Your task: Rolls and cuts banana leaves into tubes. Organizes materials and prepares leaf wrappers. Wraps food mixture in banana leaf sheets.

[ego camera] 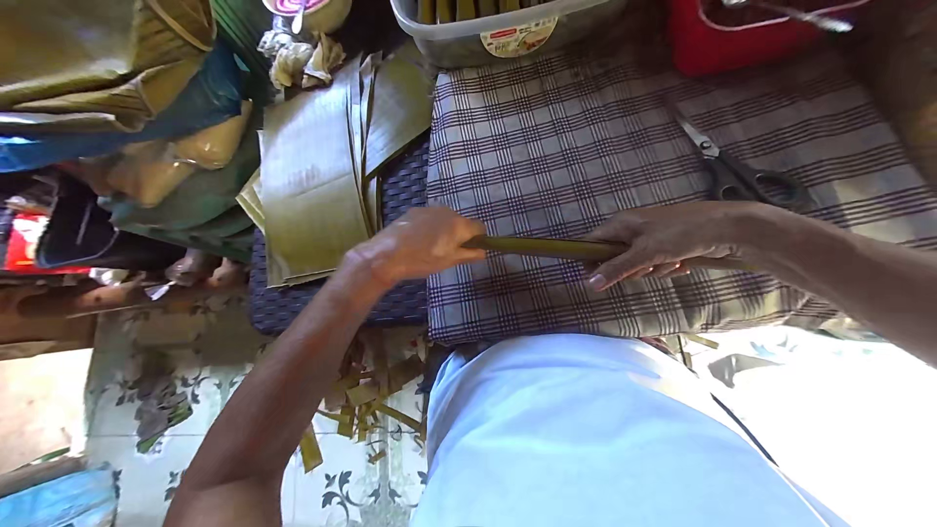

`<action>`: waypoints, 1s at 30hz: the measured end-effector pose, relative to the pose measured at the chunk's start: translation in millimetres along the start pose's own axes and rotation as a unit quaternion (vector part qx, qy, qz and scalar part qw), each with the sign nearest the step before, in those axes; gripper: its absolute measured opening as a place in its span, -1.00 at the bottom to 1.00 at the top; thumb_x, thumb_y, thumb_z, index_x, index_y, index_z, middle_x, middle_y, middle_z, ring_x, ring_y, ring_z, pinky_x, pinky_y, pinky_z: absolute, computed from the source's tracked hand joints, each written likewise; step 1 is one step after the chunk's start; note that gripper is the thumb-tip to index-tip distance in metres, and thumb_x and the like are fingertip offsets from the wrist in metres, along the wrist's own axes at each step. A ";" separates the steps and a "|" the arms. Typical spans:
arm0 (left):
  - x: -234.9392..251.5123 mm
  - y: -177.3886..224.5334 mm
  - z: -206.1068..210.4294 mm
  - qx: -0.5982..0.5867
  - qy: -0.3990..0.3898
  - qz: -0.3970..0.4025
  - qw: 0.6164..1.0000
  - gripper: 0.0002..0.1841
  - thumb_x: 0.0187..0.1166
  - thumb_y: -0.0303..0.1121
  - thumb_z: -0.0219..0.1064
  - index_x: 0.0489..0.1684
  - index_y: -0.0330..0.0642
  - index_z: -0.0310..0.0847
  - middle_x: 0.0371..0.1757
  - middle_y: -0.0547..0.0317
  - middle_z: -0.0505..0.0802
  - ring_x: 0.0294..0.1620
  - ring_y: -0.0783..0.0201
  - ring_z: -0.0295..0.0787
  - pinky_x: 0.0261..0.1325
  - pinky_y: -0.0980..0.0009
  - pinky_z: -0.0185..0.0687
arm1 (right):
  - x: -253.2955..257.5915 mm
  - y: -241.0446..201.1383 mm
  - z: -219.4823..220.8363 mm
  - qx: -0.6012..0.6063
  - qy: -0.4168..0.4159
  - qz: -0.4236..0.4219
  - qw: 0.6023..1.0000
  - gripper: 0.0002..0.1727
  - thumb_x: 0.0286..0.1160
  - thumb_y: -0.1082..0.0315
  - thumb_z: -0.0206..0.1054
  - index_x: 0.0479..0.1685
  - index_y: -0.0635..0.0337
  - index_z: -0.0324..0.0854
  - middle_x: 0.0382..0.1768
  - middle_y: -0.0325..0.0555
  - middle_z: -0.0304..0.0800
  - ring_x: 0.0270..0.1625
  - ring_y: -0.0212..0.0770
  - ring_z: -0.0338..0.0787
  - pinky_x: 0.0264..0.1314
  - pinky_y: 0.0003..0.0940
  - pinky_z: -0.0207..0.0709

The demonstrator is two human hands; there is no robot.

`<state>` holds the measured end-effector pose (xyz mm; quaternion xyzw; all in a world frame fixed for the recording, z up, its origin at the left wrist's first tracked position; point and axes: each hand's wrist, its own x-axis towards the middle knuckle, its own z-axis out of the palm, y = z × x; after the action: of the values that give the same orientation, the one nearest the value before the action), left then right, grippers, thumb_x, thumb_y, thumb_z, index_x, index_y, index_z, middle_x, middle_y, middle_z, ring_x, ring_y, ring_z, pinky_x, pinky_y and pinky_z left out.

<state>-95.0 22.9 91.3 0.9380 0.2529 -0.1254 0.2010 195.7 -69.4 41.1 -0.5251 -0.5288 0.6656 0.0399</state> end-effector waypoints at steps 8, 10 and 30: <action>21.5 -42.4 55.8 -0.720 0.328 0.117 0.600 -0.45 0.53 -0.04 0.46 0.42 -0.15 0.58 0.24 0.08 0.86 0.18 0.16 0.86 0.31 0.21 0.77 | 15.8 -22.7 13.9 0.259 -0.127 -0.086 0.954 -0.52 0.69 -0.24 0.15 -0.26 -0.02 0.61 -0.79 -0.53 0.31 -0.84 -0.68 0.34 -0.84 -0.75 0.30; 49.3 -6.6 68.3 -0.822 0.322 0.144 0.447 -0.52 0.60 -0.03 0.37 0.37 -0.10 0.64 0.01 0.10 0.92 0.05 0.19 0.90 0.22 0.30 0.79 | 28.7 -37.2 27.9 0.285 -0.097 -0.086 0.950 -0.48 0.73 -0.24 0.08 -0.32 0.01 0.59 -0.78 -0.47 0.30 -0.86 -0.62 0.34 -0.86 -0.69 0.33; 70.8 3.4 35.7 -0.842 0.436 -0.023 0.317 -0.71 0.87 -0.33 -0.04 -0.14 -0.14 0.63 -0.76 0.47 0.41 -0.82 0.55 0.32 -0.64 0.68 0.40 | 45.4 -31.9 67.7 -0.303 0.315 -0.119 0.891 -0.75 0.62 0.40 0.35 0.17 0.27 0.55 -0.50 0.08 0.68 -0.49 0.10 0.74 -0.47 0.00 0.57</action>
<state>-38.5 34.5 36.8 0.1775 0.2948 0.5777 0.7401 109.3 -72.6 27.6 -0.6270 -0.7230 0.2629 0.1223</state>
